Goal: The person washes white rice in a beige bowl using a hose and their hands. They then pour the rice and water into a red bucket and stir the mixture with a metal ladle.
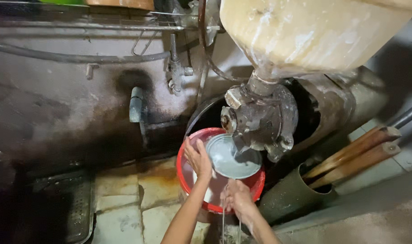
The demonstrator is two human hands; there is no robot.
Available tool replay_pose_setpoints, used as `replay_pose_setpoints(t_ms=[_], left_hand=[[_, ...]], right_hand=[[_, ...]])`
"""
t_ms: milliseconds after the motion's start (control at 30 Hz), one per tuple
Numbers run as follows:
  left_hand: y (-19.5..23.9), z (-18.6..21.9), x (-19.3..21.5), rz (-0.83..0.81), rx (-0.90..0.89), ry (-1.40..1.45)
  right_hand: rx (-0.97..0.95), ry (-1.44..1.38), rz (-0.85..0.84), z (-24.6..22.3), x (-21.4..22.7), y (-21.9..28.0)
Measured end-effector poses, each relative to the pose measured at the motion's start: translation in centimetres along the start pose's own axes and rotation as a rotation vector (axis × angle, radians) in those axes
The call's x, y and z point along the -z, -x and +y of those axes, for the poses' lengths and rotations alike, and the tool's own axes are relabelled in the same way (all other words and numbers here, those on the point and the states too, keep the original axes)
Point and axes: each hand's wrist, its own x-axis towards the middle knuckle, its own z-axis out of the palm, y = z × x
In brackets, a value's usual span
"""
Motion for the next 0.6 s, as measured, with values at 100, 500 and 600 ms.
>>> replay_pose_setpoints(t_ms=[100, 500, 600], left_hand=[[0.3, 1.7, 0.9, -0.036, 0.043, -0.001], [0.1, 1.5, 0.8, -0.020, 0.002, 0.044], [-0.1, 3.9, 4.1, -0.075, -0.145, -0.083]], right_hand=[[-0.067, 0.068, -0.130, -4.8, -0.6, 3.7], [0.059, -0.159, 0.027, -0.8, -0.5, -1.0], [-0.052, -0.127, 0.012, -5.6, -4.4, 4.9]])
